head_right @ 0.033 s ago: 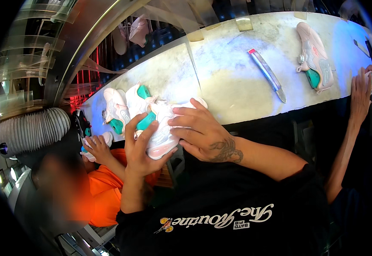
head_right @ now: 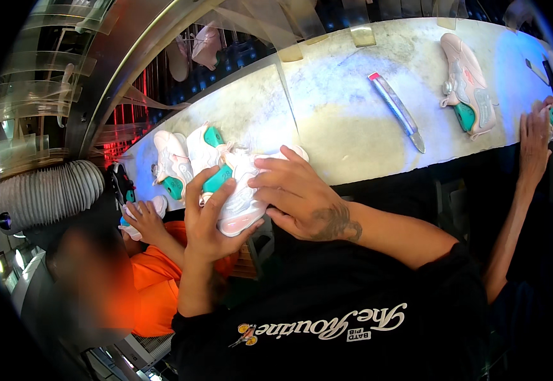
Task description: The person assembles white sneakers with teal accents on a factory assembly line. They insert white insoles into the shoe uppers, place teal shoe trees inside to maintain shape, and use a utility knife to trim excess material around the heel area. The person handles the shoes one at a time, moving them along the conveyor belt after each step.
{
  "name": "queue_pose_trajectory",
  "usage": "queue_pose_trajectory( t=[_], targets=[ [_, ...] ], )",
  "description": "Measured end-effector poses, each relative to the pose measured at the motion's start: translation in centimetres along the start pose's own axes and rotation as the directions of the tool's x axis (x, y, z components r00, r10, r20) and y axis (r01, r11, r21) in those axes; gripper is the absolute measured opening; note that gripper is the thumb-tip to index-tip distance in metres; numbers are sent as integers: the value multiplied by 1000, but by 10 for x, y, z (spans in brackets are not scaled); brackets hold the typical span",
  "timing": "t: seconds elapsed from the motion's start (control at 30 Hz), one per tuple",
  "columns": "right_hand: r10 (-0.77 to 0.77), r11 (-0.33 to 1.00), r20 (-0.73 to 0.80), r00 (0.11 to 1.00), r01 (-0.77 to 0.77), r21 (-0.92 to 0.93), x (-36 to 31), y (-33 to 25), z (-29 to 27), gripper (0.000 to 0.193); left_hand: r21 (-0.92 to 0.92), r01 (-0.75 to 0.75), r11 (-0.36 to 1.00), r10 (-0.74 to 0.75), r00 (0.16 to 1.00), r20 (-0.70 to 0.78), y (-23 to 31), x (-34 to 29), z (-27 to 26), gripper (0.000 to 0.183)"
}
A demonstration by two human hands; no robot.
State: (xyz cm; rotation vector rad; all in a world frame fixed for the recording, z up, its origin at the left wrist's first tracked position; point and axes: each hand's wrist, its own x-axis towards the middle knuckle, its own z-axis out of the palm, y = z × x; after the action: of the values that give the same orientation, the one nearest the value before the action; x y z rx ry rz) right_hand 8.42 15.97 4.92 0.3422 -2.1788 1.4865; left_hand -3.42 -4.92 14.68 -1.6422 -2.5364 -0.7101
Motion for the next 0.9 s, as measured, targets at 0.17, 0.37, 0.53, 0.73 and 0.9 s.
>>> queue_pose_trajectory(
  t=[0.17,0.37,0.53,0.73,0.9],
  targets=[
    [24,999,37,999,-26,47,21,-1,-5,35,38,155,987,-159,976,147,7,14,-19,84],
    [14,1000,-20,1000,-14,-10,29,9,9,44,109,171,979,-171,985,-5,9,-6,-4,83],
    [25,997,-93,995,-31,-68,27,19,20,74,172,111,979,-86,986,-145,0,-17,25,64],
    [197,980,121,973,-194,-40,33,8,5,102,160,26,987,10,975,-221,-7,-16,32,36],
    [175,984,30,984,-174,-36,22,22,15,103,164,8,986,18,988,-155,-10,-15,24,35]
  ],
)
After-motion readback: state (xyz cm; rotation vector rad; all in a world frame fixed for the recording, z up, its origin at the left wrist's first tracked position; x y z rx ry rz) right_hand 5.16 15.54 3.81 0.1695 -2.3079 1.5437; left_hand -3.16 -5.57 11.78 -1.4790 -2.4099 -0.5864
